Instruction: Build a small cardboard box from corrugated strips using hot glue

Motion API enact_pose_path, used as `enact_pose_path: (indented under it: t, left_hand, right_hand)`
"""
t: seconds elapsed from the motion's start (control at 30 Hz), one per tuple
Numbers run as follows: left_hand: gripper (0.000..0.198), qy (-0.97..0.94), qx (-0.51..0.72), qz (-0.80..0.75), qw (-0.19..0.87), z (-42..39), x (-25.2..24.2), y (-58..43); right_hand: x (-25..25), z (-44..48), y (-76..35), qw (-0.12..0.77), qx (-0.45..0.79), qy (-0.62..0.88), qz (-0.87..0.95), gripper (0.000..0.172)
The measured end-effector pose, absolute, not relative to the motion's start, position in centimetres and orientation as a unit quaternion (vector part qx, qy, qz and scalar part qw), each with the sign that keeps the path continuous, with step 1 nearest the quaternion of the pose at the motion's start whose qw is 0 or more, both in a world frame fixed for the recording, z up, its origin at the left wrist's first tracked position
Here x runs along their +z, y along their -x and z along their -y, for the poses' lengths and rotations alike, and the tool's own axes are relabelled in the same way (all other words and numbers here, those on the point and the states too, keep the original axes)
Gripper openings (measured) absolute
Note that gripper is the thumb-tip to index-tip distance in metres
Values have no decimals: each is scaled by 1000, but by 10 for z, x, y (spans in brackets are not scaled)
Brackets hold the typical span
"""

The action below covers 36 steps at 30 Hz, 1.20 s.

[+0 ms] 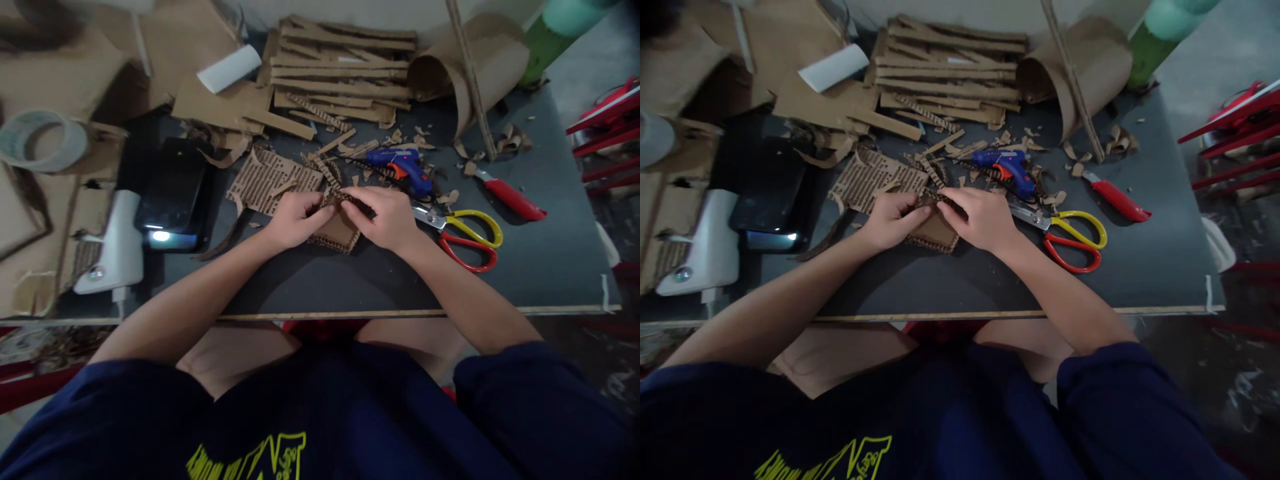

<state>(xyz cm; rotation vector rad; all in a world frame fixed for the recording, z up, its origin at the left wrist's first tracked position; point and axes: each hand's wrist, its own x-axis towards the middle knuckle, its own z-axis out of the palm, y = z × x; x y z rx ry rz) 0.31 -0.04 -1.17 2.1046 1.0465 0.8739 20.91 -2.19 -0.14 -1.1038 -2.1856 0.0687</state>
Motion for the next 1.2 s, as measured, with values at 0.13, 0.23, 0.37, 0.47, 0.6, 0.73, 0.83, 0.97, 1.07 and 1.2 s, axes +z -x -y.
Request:
enact_pose_path:
  t: [0.13, 0.23, 0.37, 0.47, 0.6, 0.73, 0.83, 0.97, 1.07, 1.2]
  left_hand:
    - [41, -798, 336, -395, 307, 1, -12, -4]
    - [40, -796, 341, -391, 311, 1, -11, -3]
    - [41, -794, 351, -389, 310, 1, -10, -3]
    - [40, -787, 372, -387, 303, 2, -10, -3]
    - [39, -761, 420, -408, 280, 4, -12, -2]
    - [38, -745, 444, -428, 254, 4, -15, -2]
    - [39, -743, 446, -433, 249, 3, -16, -2]
    - [39, -732, 451, -441, 256, 2, -16, -2]
    - [39, -736, 449, -436, 258, 2, -15, -2]
    - [37, -757, 446, -402, 257, 3, -14, -3]
  right_hand:
    - [-4, 21, -210, 321, 10, 433, 842, 37]
    - [-2, 20, -212, 300, 20, 436, 848, 38]
    - [0, 22, -212, 293, 23, 443, 847, 37]
    - [2, 23, -210, 322, 27, 436, 840, 43]
    - [4, 21, -211, 341, -3, 413, 845, 56]
    - [1, 17, -217, 325, -48, 392, 859, 41]
    - [-1, 16, -220, 317, -67, 396, 859, 37]
    - [0, 17, -219, 286, -68, 403, 867, 40]
    - [2, 18, -216, 274, -68, 408, 868, 42]
    - [6, 20, -214, 263, -61, 404, 874, 45]
